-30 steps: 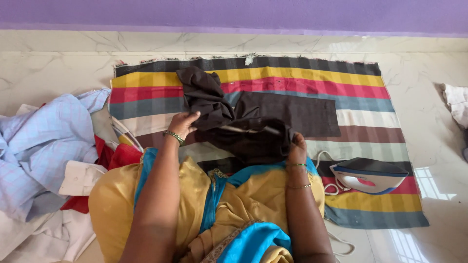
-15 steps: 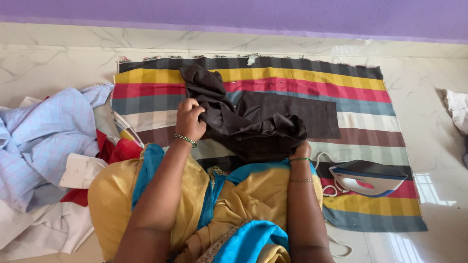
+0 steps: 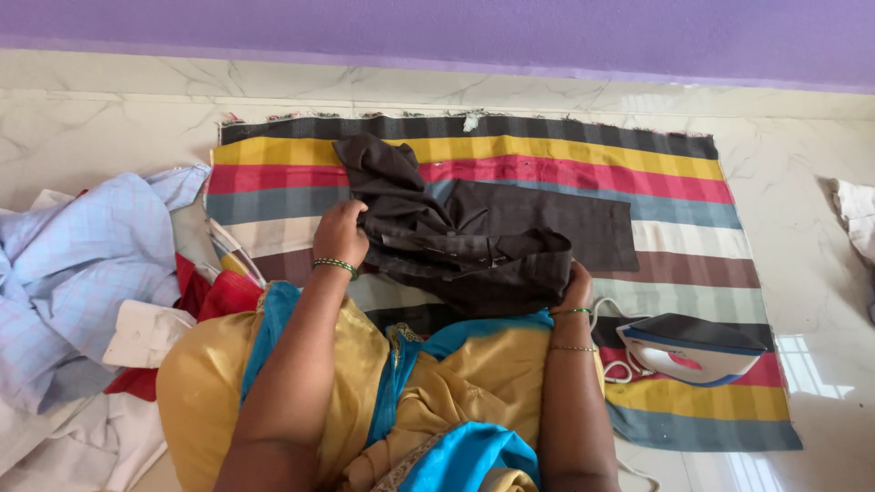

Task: The person irons a pair of dark brown trousers on a striped mat on the floor. They smooth the fabric, use a blue and white iron to press the legs, and flip the garment to iron the other side.

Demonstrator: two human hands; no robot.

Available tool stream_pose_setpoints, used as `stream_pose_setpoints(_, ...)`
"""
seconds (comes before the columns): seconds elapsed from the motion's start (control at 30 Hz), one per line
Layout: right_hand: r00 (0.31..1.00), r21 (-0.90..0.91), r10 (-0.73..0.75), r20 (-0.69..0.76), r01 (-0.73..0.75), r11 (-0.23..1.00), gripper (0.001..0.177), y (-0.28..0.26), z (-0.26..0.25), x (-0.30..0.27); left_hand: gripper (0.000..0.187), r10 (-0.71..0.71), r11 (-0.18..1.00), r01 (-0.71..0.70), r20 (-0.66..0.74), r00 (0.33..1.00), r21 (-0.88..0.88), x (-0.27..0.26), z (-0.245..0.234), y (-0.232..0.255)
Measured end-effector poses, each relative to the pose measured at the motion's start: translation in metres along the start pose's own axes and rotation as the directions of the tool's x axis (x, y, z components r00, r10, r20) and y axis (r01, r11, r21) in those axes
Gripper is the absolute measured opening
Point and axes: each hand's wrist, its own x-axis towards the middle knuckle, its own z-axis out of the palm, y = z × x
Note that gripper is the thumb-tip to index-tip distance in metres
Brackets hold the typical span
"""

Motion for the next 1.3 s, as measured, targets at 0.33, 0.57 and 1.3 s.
stream_pose_setpoints(0.33, 0.929, -0.519, 0.180, 0.323, 0.015, 0.855, 0.052, -0.026, 0.040, -0.056, 0.050, -0.303, 0.772, 0.531, 0.533, 0.790, -0.349, 0.022, 0.042, -0.077)
stream_pose_setpoints(0.57, 0.978, -0.989, -0.179, 0.103, 0.119, 0.083, 0.035, -0.008, -0.012, -0.011, 0.074, 0.438, 0.673, -0.075, 0.314, 0.842, -0.736, 0.011, 0.003, -0.031)
stream_pose_setpoints(1.3, 0.790, -0.117, -0.280, 0.545, 0.403, 0.908, 0.042, -0.084, 0.038, -0.133, 0.030, 0.028, 0.200, 0.211, 0.221, 0.975, -0.957, -0.065, -0.124, 0.052)
